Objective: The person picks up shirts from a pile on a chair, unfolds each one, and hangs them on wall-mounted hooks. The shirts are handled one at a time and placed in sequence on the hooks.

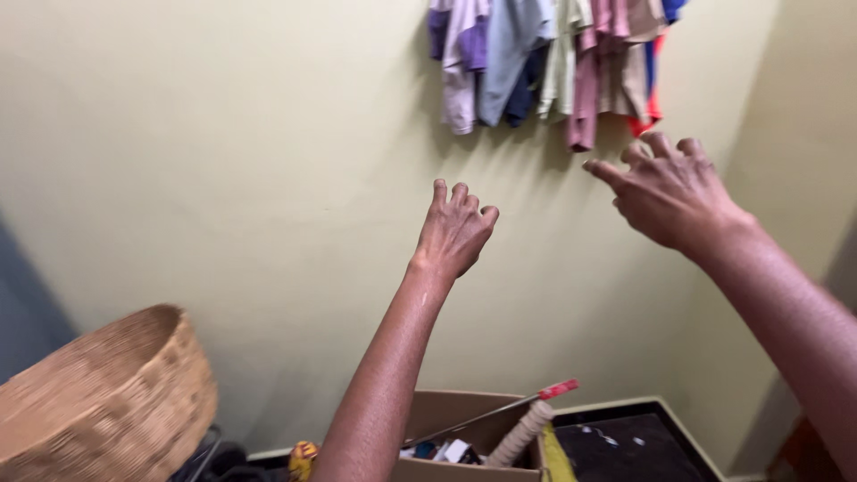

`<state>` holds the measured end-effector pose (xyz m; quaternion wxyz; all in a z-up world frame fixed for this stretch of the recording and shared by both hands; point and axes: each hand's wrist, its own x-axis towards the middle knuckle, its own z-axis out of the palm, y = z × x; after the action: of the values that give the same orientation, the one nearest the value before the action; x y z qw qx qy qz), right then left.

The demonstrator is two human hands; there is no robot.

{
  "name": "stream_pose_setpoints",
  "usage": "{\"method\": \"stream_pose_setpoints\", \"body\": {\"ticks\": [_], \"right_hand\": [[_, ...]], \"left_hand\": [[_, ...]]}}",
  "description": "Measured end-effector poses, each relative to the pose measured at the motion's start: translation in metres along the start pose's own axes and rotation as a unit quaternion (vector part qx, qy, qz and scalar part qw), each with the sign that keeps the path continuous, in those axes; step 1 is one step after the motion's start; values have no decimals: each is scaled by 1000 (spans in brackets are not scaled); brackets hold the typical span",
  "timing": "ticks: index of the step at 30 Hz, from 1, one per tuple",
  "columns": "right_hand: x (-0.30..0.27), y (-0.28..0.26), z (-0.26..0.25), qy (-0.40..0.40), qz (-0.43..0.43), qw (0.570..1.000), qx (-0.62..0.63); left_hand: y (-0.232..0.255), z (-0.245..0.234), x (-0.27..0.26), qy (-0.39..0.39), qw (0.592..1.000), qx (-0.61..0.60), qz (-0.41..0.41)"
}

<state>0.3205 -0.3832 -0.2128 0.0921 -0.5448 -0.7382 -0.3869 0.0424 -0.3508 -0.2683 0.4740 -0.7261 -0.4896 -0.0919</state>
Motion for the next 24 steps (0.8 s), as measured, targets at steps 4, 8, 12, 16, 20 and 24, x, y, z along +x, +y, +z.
{"method": "stream_pose_setpoints", "body": {"ticks": [4, 8, 12, 16, 20, 24], "right_hand": [[-35, 20, -5, -74, 22, 996, -39], [-78, 49, -16, -131, 52, 988, -69], [-128, 84, -31, -147, 57, 979, -131], [-177, 105, -51, -189, 101, 965, -150], [-222, 116, -68, -163, 111, 968, -158], [-249, 109, -89, -148, 92, 967, -184]], "left_hand": [[40, -5, 24, 32, 999, -36, 16], [87, -19, 42, 71, 993, -86, 29], [131, -51, 46, 133, 980, -141, 40], [147, -98, 38, 181, 973, -136, 47], [160, -140, 15, 214, 962, -167, 20], [168, -169, -19, 234, 959, -159, 24]]}}
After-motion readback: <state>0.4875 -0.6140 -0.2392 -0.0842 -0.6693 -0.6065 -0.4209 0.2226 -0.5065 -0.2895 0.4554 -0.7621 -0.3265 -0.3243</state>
